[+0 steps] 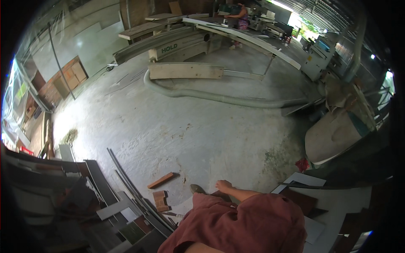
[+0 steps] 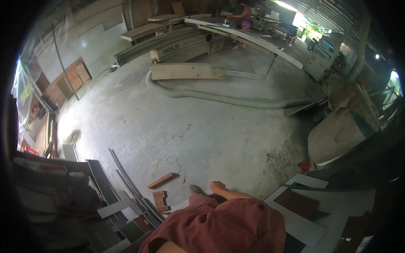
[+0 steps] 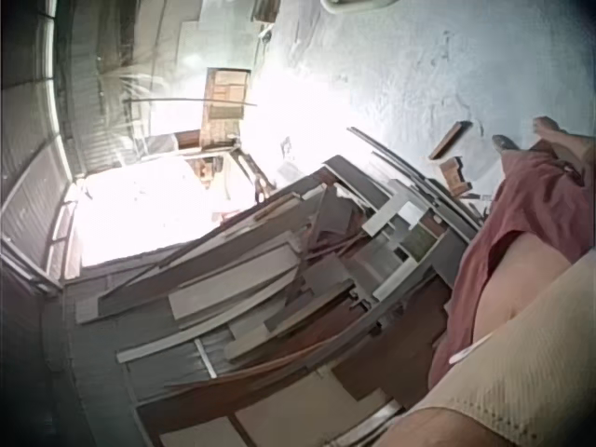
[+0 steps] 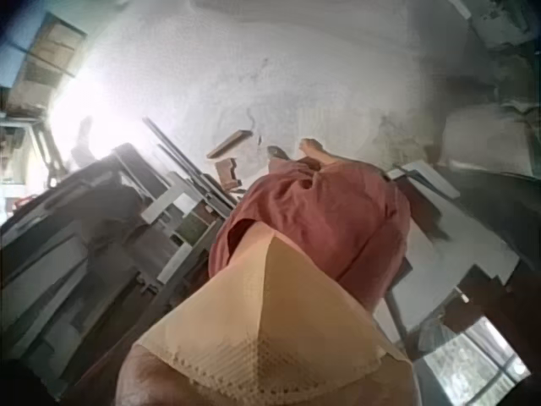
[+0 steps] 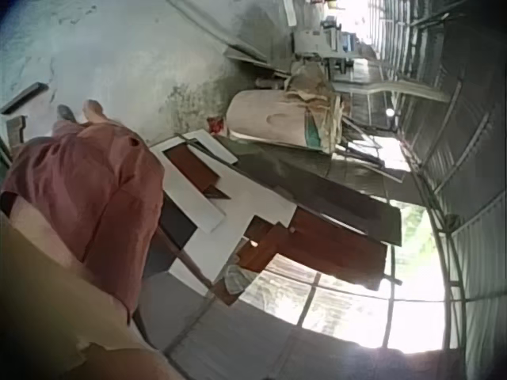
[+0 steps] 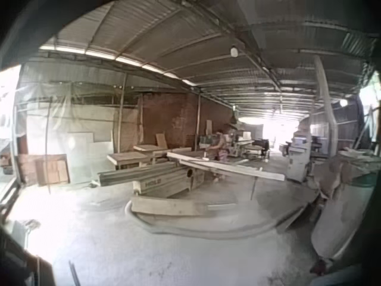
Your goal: Sawing a thin curved piece of wood while sitting on the floor of a woodworking workshop.
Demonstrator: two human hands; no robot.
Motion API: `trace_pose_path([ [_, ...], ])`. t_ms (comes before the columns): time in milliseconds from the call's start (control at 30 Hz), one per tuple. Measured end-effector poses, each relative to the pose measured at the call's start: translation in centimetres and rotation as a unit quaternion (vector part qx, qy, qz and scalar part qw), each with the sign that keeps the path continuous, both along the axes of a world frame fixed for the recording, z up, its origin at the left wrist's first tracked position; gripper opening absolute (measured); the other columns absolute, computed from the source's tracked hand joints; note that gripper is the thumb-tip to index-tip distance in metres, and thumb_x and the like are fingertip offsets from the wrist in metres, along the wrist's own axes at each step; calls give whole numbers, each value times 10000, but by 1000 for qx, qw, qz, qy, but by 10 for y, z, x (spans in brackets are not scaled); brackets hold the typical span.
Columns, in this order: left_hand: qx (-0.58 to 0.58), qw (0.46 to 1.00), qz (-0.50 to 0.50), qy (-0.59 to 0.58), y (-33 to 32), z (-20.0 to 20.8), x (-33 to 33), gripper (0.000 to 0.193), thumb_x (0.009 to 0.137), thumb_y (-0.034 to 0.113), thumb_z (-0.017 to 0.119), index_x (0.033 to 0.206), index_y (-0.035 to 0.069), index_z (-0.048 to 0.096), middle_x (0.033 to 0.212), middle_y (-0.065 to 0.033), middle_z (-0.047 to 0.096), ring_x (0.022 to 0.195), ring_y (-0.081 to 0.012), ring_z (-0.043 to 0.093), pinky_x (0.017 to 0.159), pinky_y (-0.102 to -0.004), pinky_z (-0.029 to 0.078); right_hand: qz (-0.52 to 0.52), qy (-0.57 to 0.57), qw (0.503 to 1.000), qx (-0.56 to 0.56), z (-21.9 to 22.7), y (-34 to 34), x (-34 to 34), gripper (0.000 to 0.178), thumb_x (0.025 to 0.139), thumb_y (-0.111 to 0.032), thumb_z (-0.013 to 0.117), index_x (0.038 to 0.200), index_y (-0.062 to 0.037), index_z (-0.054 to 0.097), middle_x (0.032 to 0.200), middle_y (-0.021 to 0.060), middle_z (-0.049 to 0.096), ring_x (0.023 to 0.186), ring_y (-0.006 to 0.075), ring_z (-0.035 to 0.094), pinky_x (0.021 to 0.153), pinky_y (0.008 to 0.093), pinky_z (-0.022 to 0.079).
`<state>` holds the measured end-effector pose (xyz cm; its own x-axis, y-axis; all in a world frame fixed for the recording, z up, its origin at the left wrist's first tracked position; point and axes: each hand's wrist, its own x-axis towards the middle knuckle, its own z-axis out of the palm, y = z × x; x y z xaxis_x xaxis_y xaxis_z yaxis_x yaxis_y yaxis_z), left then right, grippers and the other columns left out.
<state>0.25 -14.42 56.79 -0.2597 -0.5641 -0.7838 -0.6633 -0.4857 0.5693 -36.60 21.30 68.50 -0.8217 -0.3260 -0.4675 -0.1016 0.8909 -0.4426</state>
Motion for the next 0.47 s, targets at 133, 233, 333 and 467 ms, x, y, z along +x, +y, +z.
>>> trace_pose_path([
  [133, 15, 999, -43, 8, -15, 6, -52, 427, 876, 372, 511, 1083, 0, 530, 1002, -96, 544, 833, -195, 538, 692, -323, 472, 48, 34, 991, -124, 56, -80, -36, 368, 812, -396, 454, 788, -78, 636, 803, 171, 622, 783, 361, 588, 684, 450, 446],
  [233, 28, 997, -69, 10, -21, 12, -75, 431, 875, 380, 510, 1077, 0, 531, 998, -94, 541, 832, -195, 538, 683, -323, 475, 136, -3, 975, -177, 137, -161, -48, 434, 841, -433, 426, 668, -89, 626, 670, 116, 620, 678, 312, 601, 676, 432, 453],
  [333, 53, 991, -123, 8, 2, 123, -179, 434, 874, 385, 510, 1074, 1, 532, 995, -94, 539, 831, -195, 538, 676, -324, 476, 302, 230, 874, -302, 115, -221, -57, 220, 764, -297, 527, 775, -109, 640, 732, 88, 605, 732, 293, 565, 665, 437, 425],
  [467, 83, 879, -295, 366, -6, 157, -252, 740, 831, 380, 541, 1411, 222, 110, 1423, -67, 237, 1255, -257, 320, 1036, -473, 227, 443, 185, 788, -386, 192, -269, -21, 288, 825, -363, 517, 969, -149, 644, 1186, 139, 512, 1121, 300, 453, 901, 472, 351],
])
